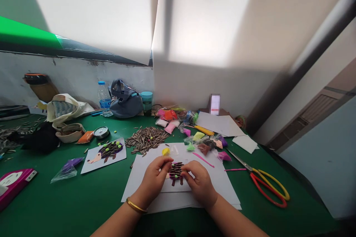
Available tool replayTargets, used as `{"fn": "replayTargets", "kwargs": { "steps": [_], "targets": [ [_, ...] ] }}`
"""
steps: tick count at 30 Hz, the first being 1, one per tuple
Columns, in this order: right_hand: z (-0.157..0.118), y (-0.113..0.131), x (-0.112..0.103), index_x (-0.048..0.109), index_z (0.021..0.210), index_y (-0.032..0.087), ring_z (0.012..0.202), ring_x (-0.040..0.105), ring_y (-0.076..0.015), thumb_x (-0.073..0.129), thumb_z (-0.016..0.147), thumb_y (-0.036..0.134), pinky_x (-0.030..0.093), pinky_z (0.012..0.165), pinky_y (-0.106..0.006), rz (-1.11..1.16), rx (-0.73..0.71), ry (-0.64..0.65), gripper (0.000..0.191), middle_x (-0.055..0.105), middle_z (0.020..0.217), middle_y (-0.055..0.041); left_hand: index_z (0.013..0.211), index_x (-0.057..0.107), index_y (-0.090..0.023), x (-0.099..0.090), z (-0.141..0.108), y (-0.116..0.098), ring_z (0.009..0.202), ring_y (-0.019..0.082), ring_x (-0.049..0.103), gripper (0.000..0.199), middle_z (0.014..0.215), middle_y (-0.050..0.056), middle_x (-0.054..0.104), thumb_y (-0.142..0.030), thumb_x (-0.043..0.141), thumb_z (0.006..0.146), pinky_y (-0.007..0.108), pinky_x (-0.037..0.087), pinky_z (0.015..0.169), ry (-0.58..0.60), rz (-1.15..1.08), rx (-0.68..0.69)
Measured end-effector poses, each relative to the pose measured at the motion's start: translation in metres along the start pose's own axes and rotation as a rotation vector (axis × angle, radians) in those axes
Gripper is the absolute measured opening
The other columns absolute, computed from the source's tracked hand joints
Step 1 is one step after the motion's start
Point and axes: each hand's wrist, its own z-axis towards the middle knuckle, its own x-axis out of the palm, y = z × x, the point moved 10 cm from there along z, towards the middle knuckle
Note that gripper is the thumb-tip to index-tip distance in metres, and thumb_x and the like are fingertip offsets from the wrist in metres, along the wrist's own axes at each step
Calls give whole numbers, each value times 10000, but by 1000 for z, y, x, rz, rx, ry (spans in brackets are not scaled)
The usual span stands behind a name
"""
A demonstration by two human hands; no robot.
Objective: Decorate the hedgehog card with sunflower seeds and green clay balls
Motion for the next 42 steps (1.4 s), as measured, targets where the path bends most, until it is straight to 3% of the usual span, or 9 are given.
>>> {"fn": "replayTargets", "kwargs": {
  "steps": [4,9,12,15,18,25,32,38,42],
  "targets": [
    [3,12,2,623,1133,234,944,653,-182,465,975,197,522,844,-331,2,-56,19,227,721,1014,-60,1062,689,-201,2,1,11,738,180,601,311,817,32,649,-425,596,865,313,482,718,-34,-197,-121],
    [8,55,8,651,990,225,819,661,-181,571,929,211,523,775,-333,-69,-267,76,101,733,870,-39,870,705,-155,16,-6,13,591,115,515,332,666,0,588,-479,684,803,228,428,566,-56,-563,-336],
    [13,78,8,649,1077,232,900,650,-190,536,910,108,524,802,-346,-120,-356,16,237,737,932,-43,933,678,-170,26,-10,10,670,103,552,236,733,-4,593,-313,754,762,189,459,626,-165,-911,-463],
    [18,84,12,648,1158,261,971,642,-203,501,930,129,517,874,-376,-163,-347,-11,301,732,998,-50,1046,642,-168,42,-12,5,697,103,590,221,775,12,592,-225,659,833,189,496,675,-190,-1216,-641],
    [18,78,23,590,1289,255,1129,609,-235,465,971,266,467,994,-435,-236,-296,70,342,699,1171,-76,1089,611,-152,47,-6,-10,742,142,628,317,838,55,603,-399,458,963,271,541,738,-133,-1419,-719],
    [-6,86,42,362,1481,153,1412,352,-289,247,913,726,189,1201,-504,-309,-459,206,815,486,1462,-105,1181,586,-144,42,-3,-16,807,172,659,563,910,79,642,-600,338,963,323,559,764,-112,-1483,-687],
    [-2,75,44,277,1519,130,1429,306,-319,197,901,746,7,1204,-564,-430,-414,144,876,463,1474,-132,1230,566,-115,40,-5,-17,884,190,659,666,956,105,646,-654,299,945,347,539,874,-82,-1519,-676],
    [-11,80,50,307,1511,162,1424,326,-299,143,867,791,87,1217,-525,-357,-484,144,915,490,1459,-105,1194,582,-117,44,-10,-10,851,189,665,633,939,102,654,-645,337,943,351,541,854,-100,-1493,-716],
    [-5,74,47,280,1517,124,1442,275,-316,144,920,720,-16,1210,-539,-412,-403,116,854,443,1488,-124,1196,586,-141,51,-14,-10,869,201,667,619,931,92,658,-653,358,933,366,542,863,-83,-1495,-733]
  ]
}}
